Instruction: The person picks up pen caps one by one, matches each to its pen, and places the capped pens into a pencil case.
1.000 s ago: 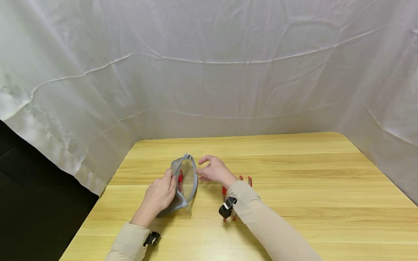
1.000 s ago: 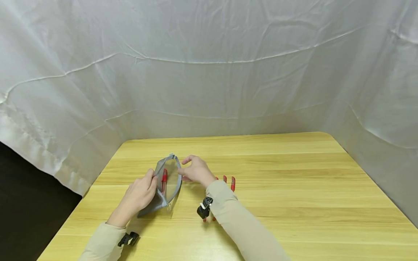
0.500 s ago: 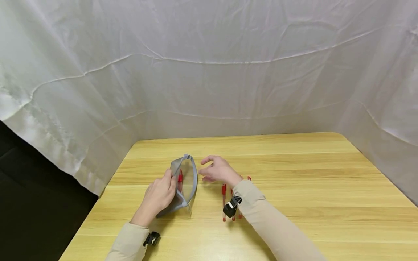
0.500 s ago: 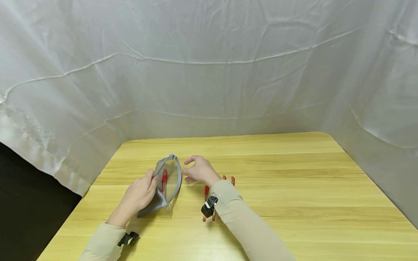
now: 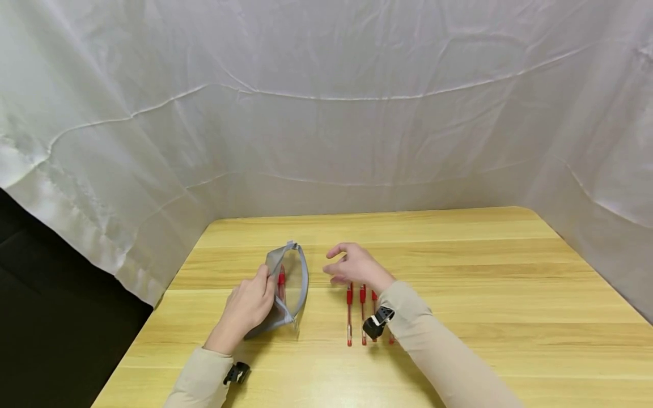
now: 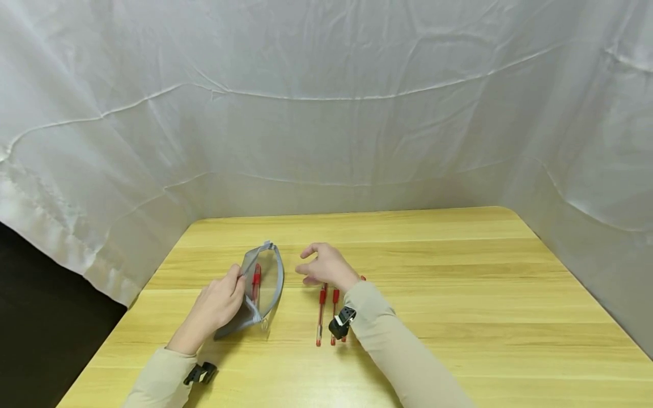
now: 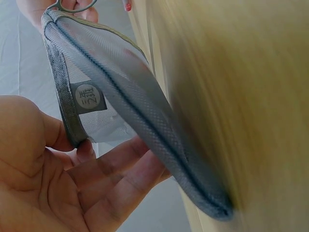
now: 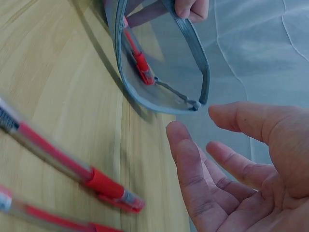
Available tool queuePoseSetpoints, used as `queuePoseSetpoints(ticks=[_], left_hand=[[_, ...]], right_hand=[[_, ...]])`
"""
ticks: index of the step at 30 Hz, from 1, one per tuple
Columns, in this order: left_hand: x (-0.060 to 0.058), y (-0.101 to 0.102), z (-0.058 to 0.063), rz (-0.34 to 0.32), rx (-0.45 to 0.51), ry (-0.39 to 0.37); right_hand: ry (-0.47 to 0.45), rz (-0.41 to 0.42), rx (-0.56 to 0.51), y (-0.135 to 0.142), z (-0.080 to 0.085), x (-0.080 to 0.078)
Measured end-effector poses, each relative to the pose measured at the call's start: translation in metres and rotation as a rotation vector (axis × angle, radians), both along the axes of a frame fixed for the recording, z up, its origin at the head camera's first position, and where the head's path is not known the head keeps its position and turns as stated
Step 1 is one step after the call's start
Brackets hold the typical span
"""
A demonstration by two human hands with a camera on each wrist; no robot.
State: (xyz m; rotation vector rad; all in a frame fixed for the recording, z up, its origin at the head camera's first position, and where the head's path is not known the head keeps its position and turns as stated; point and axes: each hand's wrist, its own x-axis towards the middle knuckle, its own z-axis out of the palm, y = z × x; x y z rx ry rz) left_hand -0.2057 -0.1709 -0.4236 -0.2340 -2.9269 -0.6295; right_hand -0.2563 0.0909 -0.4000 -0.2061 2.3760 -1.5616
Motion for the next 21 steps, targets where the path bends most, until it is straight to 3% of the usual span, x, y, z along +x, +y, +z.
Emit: queuePoseSetpoints(ticks=[12,21], left_hand=[[0.0,0.0,0.0,0.0,0.003,0.004],[0.0,0.0,0.0,-0.006,0.001,0.002]], right_hand=[[0.022,0.011,0.138,0.017,-0.006,0.007],[0.016,0.021,0.178,0.025,-0.009,0.011]])
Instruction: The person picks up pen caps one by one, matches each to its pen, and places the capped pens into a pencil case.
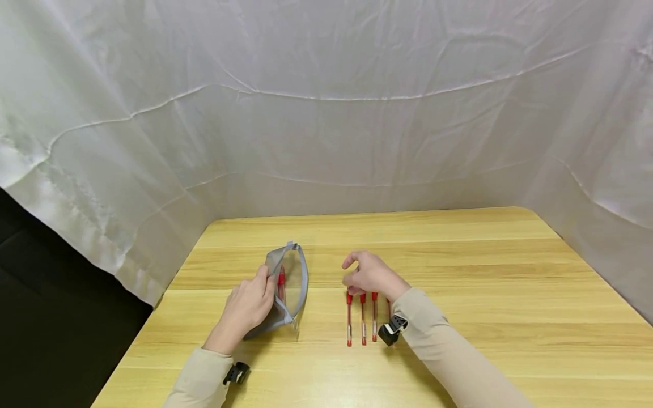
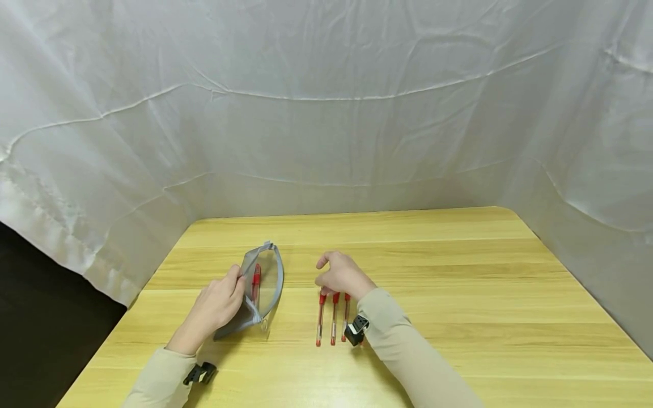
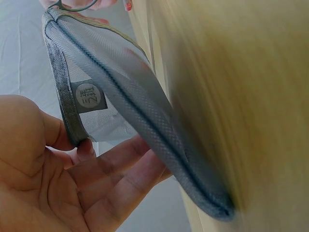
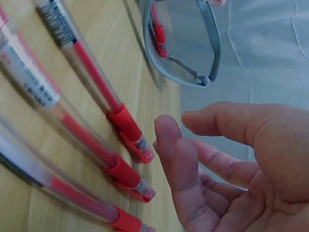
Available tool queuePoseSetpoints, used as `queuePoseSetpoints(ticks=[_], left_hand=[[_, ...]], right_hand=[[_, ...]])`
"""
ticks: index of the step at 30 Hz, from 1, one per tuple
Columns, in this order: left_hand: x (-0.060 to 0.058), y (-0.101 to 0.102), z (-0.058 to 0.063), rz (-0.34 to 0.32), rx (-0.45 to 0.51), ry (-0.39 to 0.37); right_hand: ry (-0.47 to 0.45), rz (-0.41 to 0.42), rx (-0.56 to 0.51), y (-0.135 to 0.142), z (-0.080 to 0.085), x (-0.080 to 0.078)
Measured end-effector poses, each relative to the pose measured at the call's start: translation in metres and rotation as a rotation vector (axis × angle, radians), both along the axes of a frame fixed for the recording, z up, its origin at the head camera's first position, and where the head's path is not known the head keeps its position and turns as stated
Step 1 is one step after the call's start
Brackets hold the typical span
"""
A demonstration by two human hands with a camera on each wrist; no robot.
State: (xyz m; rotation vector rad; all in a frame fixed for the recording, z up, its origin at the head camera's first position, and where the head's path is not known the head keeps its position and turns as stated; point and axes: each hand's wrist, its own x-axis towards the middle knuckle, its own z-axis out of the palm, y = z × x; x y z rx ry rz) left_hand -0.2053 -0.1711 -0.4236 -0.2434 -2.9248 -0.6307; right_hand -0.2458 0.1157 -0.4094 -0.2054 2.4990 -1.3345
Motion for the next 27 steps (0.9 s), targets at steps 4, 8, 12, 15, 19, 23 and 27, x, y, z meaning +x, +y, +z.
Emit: queuePoseSetpoints(ticks=[4,8,12,15,19,23,27], left_hand=[[0.0,0.0,0.0,0.0,-0.003,-0.004],[0.001,0.0,0.001,0.0,-0.006,-0.01],[0.001,0.0,0.001,0.0,-0.007,-0.009],[0.001,0.0,0.001,0.002,-0.011,-0.007],[0.001,0.0,0.001,0.005,-0.014,-0.008],[0.001,0.0,0.001,0.007,-0.012,-0.008],[0.001,0.0,0.001,0.004,-0.011,-0.004]], right_hand=[[-0.004,0.016,0.047,0.002,-0.002,0.002],[0.009,0.028,0.102,0.002,-0.003,0.004],[0.029,0.027,0.159,0.001,-0.004,0.005],[0.044,0.028,0.186,0.0,-0.005,0.006],[0.065,0.032,0.212,-0.003,-0.005,0.008],[0.079,0.032,0.242,-0.01,-0.003,0.01],[0.078,0.027,0.253,-0.016,-0.003,0.011]])
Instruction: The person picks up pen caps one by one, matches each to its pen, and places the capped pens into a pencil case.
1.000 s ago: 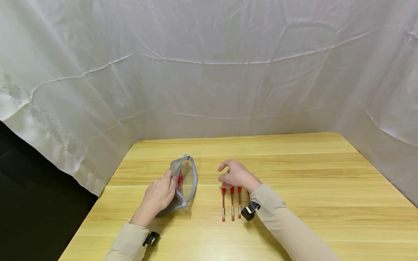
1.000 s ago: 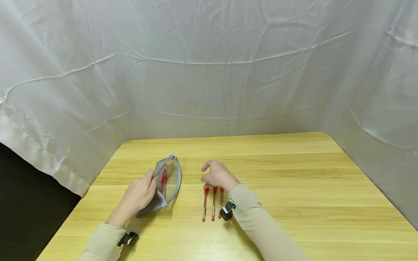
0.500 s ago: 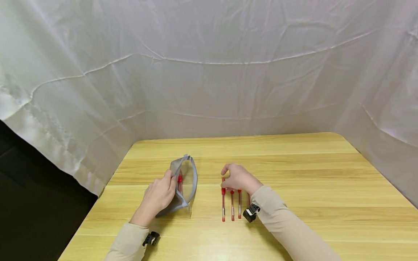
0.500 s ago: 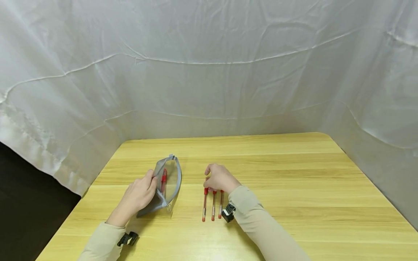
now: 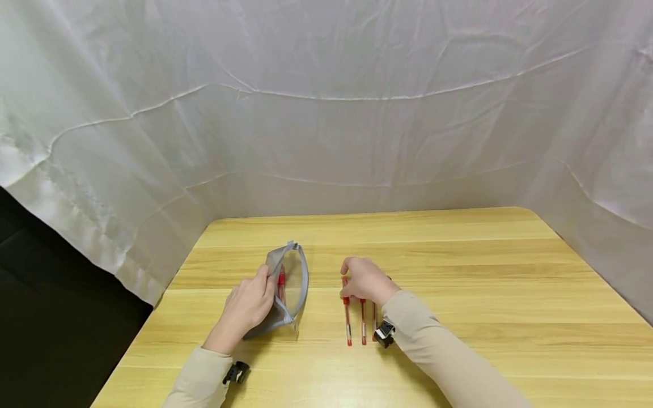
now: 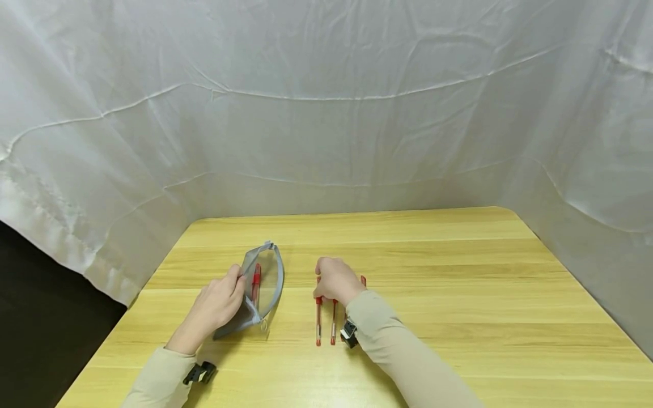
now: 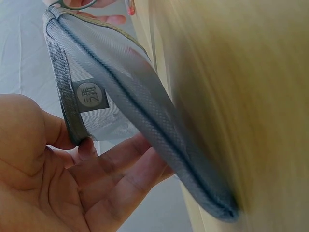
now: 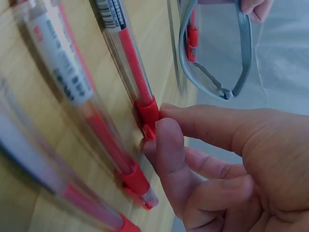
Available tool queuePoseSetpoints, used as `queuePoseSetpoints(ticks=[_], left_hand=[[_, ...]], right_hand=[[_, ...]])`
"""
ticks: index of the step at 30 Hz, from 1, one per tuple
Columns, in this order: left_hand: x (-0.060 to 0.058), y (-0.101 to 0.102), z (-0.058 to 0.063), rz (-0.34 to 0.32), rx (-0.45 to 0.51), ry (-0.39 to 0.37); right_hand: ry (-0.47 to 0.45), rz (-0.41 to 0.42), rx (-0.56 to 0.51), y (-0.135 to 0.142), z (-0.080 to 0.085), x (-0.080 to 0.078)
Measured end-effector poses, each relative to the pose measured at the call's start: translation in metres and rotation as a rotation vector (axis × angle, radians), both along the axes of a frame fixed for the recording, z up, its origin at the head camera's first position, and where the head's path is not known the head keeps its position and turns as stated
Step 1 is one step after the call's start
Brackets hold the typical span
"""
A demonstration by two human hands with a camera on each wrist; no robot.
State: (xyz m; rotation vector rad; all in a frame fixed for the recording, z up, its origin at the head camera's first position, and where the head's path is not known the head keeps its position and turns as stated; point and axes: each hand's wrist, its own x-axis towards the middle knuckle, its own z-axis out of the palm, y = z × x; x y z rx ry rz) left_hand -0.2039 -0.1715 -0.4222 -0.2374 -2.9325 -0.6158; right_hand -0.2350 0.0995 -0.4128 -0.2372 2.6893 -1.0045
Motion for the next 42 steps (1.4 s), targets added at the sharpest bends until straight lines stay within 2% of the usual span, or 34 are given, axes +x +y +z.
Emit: queuePoseSetpoints(ticks=[24,42], left_hand=[[-0.002,-0.001,-0.002,-0.002,-0.001,0.001],[-0.002,-0.001,-0.001,0.002,-0.009,0.0]], right_hand=[[0.054,0.001,0.016,-0.019,-0.008,-0.007],[0.019,-0.024,-0.034,-0.025,-0.01,-0.014]])
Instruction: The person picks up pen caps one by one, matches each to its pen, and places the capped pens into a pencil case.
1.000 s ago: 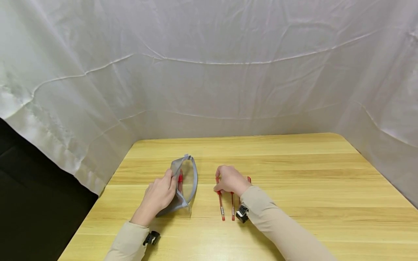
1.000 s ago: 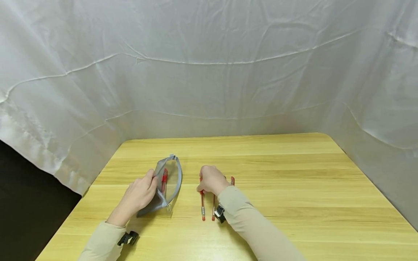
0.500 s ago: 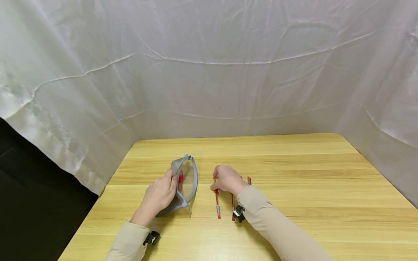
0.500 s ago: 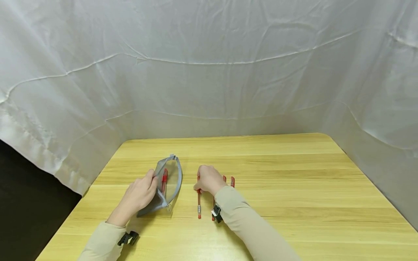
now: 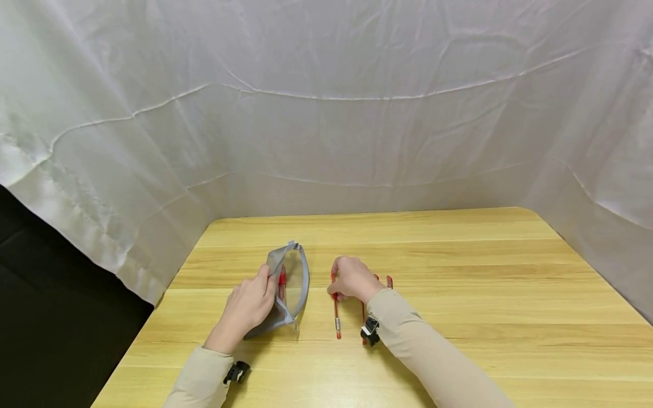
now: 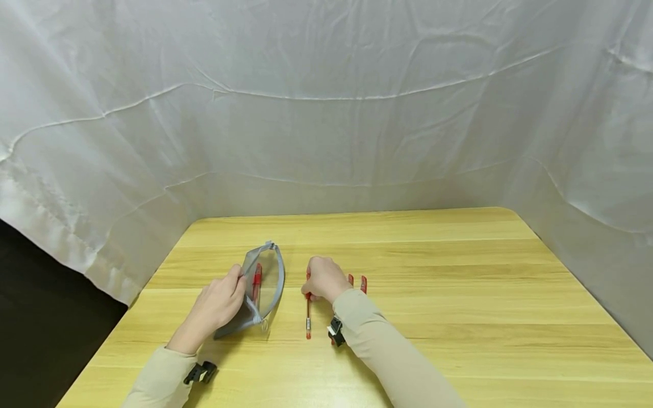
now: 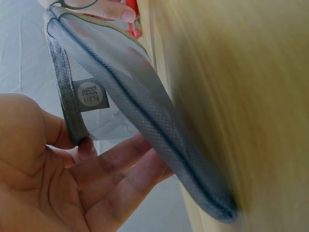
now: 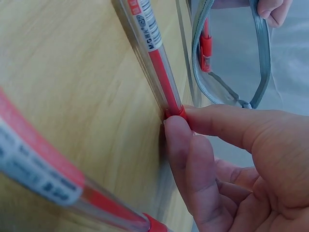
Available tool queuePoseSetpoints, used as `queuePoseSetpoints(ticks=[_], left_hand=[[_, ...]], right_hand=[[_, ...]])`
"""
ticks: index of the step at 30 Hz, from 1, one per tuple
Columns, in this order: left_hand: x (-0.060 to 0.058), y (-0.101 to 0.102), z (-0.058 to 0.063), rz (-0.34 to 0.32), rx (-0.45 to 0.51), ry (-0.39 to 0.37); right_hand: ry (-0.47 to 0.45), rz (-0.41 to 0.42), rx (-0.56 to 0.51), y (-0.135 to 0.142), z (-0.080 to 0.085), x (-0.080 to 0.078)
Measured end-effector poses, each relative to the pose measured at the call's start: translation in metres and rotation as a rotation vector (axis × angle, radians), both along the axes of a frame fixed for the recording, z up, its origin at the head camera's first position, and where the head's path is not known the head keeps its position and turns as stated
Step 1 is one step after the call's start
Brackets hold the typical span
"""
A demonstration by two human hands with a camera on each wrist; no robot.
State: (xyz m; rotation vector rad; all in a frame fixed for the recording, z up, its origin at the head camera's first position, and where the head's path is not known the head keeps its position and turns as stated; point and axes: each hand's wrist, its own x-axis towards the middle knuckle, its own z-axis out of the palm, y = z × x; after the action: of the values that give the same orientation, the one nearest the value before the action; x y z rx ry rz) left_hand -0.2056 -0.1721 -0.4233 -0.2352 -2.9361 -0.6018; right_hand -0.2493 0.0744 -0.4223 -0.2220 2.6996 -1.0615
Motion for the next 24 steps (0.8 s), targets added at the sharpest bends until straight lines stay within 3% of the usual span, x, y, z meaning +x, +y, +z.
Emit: queuePoseSetpoints(ticks=[13,24], left_hand=[[0.0,0.001,0.001,-0.003,0.008,-0.003],[0.002,0.001,0.0,0.0,0.016,0.007]], right_hand=[[-0.013,0.0,-0.026,0.003,-0.002,-0.007],[-0.034,-0.018,-0.195,0.003,-0.003,-0.011]])
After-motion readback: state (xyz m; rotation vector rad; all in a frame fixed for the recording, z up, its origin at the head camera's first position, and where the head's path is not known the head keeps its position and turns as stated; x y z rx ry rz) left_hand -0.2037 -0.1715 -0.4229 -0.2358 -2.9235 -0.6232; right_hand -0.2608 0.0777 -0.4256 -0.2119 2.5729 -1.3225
